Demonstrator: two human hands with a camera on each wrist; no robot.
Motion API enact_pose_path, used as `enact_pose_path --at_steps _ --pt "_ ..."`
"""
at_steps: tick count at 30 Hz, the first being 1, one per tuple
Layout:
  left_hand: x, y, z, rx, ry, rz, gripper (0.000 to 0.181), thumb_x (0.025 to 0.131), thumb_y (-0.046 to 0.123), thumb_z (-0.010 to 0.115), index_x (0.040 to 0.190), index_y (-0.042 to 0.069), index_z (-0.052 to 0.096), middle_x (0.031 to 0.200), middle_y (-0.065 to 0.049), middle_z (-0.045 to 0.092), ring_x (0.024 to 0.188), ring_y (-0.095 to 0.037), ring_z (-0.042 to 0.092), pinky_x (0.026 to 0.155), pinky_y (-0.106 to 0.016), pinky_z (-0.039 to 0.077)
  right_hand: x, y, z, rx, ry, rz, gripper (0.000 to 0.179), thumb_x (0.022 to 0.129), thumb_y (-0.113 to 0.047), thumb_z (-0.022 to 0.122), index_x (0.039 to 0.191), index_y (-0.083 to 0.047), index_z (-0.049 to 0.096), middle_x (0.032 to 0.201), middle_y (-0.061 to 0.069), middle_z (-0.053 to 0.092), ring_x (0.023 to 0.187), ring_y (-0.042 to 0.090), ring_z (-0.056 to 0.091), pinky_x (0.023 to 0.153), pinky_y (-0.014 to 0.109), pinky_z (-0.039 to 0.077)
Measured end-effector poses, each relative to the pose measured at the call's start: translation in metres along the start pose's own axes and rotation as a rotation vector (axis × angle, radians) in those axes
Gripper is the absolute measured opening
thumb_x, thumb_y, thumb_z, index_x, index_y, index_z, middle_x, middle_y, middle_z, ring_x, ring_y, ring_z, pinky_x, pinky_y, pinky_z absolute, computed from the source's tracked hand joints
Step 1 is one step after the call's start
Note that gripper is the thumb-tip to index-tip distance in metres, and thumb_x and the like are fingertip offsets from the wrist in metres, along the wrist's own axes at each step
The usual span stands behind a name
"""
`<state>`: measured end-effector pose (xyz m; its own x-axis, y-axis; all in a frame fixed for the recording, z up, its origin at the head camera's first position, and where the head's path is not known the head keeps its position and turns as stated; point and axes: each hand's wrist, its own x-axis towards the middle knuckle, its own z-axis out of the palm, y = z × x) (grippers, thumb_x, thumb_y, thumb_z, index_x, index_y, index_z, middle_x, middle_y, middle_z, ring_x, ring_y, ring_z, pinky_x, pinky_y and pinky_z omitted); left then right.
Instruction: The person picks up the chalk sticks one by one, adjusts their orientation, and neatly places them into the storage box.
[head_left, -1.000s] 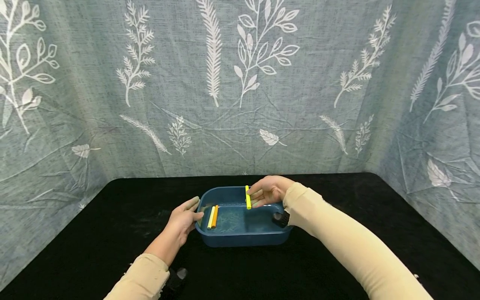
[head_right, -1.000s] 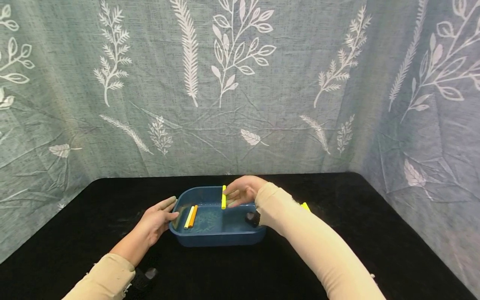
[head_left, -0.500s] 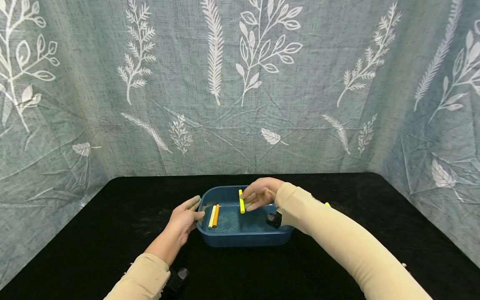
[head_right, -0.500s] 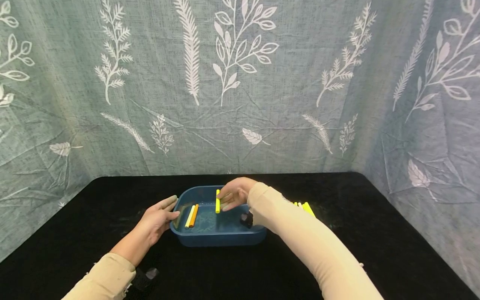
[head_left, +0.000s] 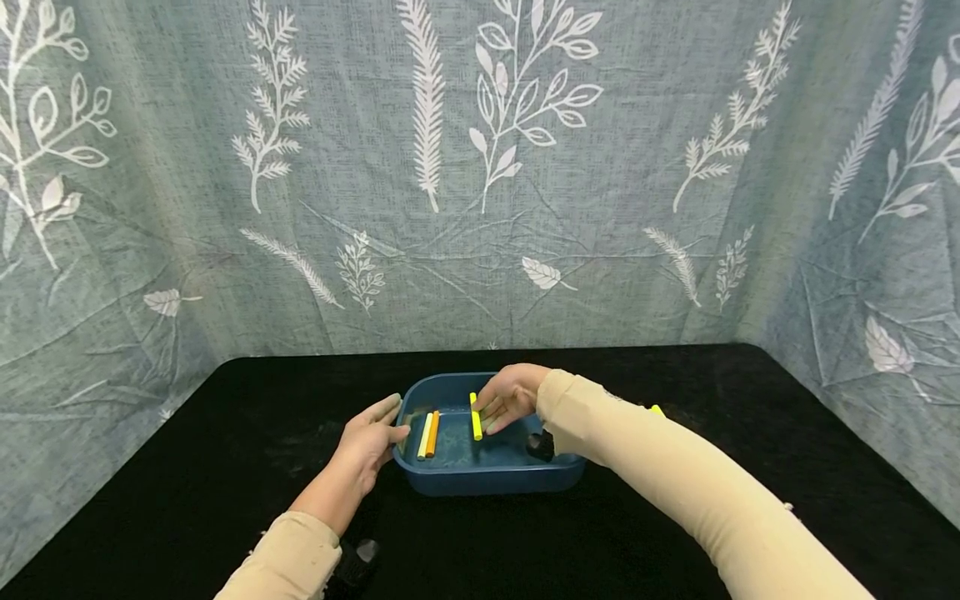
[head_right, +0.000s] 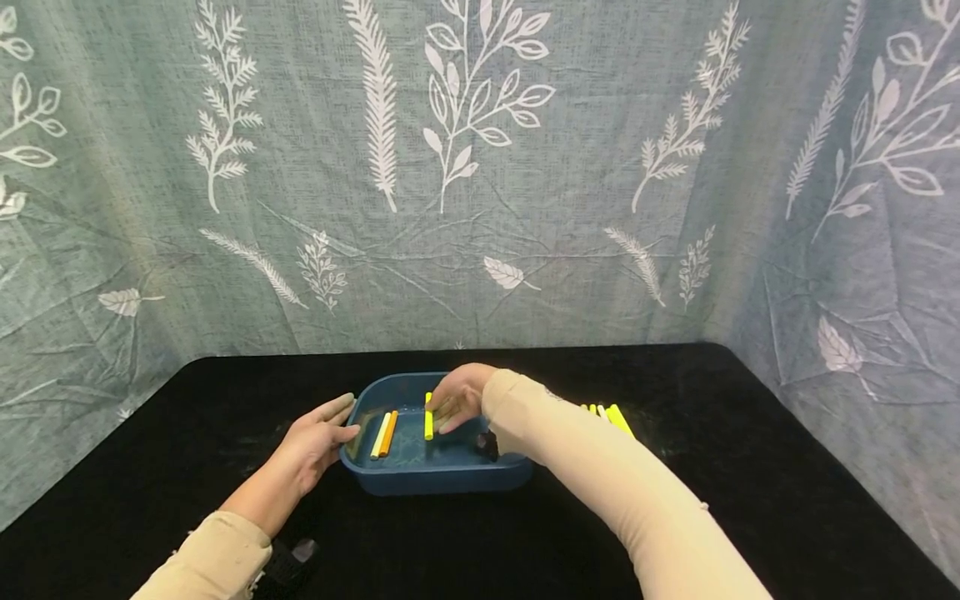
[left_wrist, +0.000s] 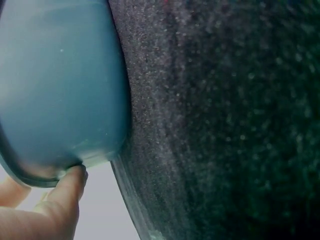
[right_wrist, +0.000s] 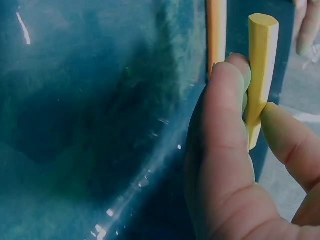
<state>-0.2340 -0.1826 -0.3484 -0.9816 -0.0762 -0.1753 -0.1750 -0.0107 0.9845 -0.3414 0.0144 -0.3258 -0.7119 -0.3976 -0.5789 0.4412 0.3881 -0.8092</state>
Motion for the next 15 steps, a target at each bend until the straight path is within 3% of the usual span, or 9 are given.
enact_pose_path --at_steps 10,15 --pt "-0.001 -0.001 0.0 0.005 0.0 0.004 0.06 0.099 -0.007 0.043 0.153 -0.002 0.019 0.158 -0.024 0.013 0.142 -0.042 0.02 0.113 -0.053 0.027 0.011 0.001 0.01 -0.044 0.0 0.039 0.044 0.096 0.0 0.058 0.136 0.013 0.045 0.132 0.031 0.052 0.113 0.036 0.058 0.096 0.038 0.051" --pt "-0.001 -0.001 -0.001 0.003 -0.003 0.003 0.059 0.099 -0.007 0.043 0.153 -0.002 0.019 0.158 -0.024 0.013 0.142 -0.042 0.02 0.113 -0.053 0.026 0.014 0.001 0.018 -0.089 -0.007 0.037 0.036 0.097 0.0 0.054 0.131 0.013 0.049 0.118 0.027 0.062 0.113 0.034 0.061 0.096 0.037 0.051"
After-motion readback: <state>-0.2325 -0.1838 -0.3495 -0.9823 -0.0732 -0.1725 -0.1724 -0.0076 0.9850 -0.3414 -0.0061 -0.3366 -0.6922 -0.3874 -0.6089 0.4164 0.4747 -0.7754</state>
